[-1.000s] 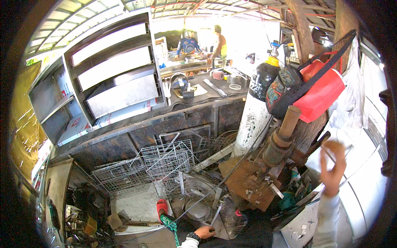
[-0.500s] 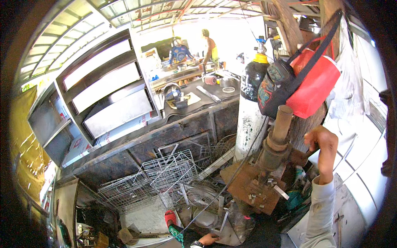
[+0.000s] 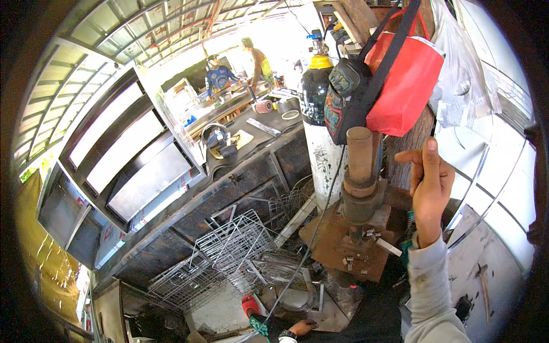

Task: The person repeatedly positions small metal pieces under a manual press and pulls the lever to stamp or cut them. The person handles the pieces one at a time, repositioning them between cycles.

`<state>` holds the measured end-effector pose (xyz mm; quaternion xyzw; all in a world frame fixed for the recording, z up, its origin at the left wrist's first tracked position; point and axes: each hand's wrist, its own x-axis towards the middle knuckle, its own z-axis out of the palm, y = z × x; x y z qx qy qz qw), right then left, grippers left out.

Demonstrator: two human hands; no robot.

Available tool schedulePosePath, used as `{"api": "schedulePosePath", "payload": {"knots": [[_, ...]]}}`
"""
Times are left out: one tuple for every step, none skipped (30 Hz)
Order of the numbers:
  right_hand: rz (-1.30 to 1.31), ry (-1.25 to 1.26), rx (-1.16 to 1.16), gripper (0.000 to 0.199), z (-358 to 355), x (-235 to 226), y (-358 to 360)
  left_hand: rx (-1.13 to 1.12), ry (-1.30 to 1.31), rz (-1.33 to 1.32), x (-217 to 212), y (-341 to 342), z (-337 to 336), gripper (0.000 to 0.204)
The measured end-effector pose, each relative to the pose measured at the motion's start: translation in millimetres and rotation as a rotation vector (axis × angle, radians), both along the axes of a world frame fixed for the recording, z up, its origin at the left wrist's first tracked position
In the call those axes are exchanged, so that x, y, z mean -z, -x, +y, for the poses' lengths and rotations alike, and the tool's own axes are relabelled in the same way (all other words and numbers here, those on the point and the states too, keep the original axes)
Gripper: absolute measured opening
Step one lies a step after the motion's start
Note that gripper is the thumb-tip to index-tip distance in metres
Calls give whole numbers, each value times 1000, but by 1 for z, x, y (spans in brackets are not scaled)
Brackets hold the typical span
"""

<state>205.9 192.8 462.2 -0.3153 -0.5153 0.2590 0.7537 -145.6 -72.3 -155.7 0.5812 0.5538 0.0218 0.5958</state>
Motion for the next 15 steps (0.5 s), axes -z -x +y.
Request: {"api": "schedulePosePath", "payload": {"knots": [[-29,-36,15,58,0,5,-3,26,26,23,5,-14,11,63],[-51,-78,27,58,1,9,-3,48,46,55,2,-26,24,63],[-66,-112,24,57,4,12,-3,57,72,93,-5,-35,31,63],[-95,-141,99,56,7,17,-7,154,100,56,-23,-69,58,46],[-92,-134,62,55,7,17,-6,122,98,68,-26,-61,49,49],[-90,-129,26,55,5,16,-6,92,96,79,-29,-54,41,53],[-95,-125,-9,54,5,17,-5,64,92,84,-29,-51,34,57],[-95,-132,12,52,4,17,-6,67,72,66,-28,-49,33,58],[-67,-130,7,51,4,17,-2,43,64,72,-21,-31,17,60],[-56,-136,16,49,4,16,0,35,46,64,-17,-23,13,61],[-70,-157,41,48,5,16,0,1,63,82,-19,-32,21,61],[-82,-176,64,46,6,17,-1,-33,81,101,-21,-41,29,61],[-88,-191,81,45,7,18,-2,-74,105,125,-27,-46,32,60],[-100,-191,87,44,7,19,-3,-71,76,104,-26,-47,32,60],[-112,-191,93,43,7,21,-6,-67,47,82,-28,-48,33,60]]}}
